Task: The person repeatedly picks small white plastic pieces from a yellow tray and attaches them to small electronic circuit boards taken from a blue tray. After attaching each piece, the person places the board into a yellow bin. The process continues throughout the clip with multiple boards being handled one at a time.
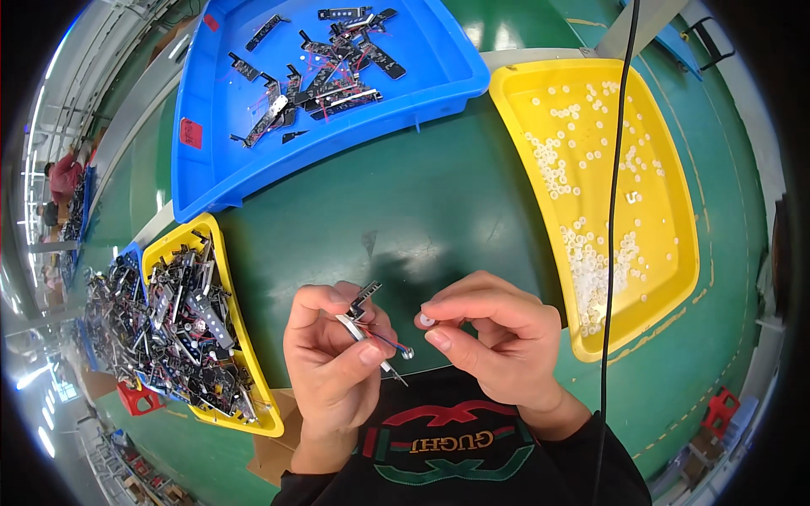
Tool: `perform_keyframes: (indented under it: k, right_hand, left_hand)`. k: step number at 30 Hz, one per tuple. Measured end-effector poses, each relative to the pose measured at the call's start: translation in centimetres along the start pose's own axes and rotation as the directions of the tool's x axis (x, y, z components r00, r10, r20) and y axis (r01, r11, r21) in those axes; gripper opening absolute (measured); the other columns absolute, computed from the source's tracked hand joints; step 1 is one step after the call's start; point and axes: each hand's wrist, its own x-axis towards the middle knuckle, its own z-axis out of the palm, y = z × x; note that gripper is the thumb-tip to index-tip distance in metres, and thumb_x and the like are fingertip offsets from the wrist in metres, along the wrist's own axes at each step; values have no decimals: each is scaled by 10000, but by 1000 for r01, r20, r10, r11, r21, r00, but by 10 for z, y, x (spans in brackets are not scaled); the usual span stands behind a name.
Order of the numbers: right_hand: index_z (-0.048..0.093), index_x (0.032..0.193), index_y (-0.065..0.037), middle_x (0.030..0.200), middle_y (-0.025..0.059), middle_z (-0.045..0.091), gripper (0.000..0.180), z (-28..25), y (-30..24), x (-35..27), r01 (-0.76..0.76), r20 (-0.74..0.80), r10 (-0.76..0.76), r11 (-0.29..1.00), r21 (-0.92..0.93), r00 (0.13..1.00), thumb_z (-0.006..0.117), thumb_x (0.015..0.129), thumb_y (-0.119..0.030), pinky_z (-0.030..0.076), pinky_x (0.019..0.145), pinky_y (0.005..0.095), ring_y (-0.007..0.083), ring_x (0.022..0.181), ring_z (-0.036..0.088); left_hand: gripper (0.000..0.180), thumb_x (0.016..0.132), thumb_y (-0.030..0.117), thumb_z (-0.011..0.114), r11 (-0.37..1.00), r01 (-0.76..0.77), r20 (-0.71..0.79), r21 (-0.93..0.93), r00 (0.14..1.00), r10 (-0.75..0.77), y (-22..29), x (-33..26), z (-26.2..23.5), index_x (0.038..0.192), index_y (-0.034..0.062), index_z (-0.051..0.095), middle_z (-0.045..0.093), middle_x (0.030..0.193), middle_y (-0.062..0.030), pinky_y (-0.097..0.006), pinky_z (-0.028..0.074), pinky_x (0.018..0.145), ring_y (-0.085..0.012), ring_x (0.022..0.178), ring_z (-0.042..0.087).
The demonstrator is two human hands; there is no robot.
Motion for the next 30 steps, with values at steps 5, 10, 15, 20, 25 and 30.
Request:
perform_keyframes:
  k: [5,10,15,20,25,30]
  right_hand:
    - [651,963,32,874,103,646,216,12,2,4,-3,-33,6,997,79,999,647,766,120,485,607,218,120,733,625]
    - [645,962,38,890,126,652,225,15,0,9,47,47,-48,999,10,998,654,756,129,499,617,225,136,748,635]
    - [640,963,45,898,134,645,230,20,0,9,56,66,-58,998,31,996,656,751,133,503,634,230,143,754,632]
    - [641,952,49,913,154,619,229,23,1,9,69,76,-78,991,116,994,638,746,150,499,637,238,154,740,618]
    - [624,951,64,932,167,607,233,24,2,12,154,124,-156,988,25,980,629,740,162,501,634,246,165,768,613]
    - [622,945,71,930,165,602,215,25,5,13,165,115,-172,984,65,978,645,746,148,512,655,256,176,801,611]
  left_hand:
    - [465,651,-151,717,996,-65,11,62,998,65,-3,3,-1,1004,29,474,522,924,-110,-279,514,644,-170,736,585]
    - [458,660,-156,711,997,-69,-4,23,998,69,-3,5,-4,999,32,468,523,917,-100,-270,518,656,-171,744,589]
    - [431,696,-143,699,996,-83,-24,-14,996,83,1,4,-9,1003,34,453,583,929,-123,-270,526,681,-176,773,616]
    - [403,721,-150,674,992,-127,-21,-1,992,127,3,3,-13,988,27,429,638,903,-173,-274,537,705,-194,795,647]
    - [392,725,-149,671,983,-170,18,68,985,169,4,1,-13,959,34,414,639,856,-182,-291,545,719,-219,842,661]
    - [391,723,-143,670,934,-269,98,233,963,253,7,-4,-17,929,51,399,653,867,-191,-298,543,716,-227,858,668]
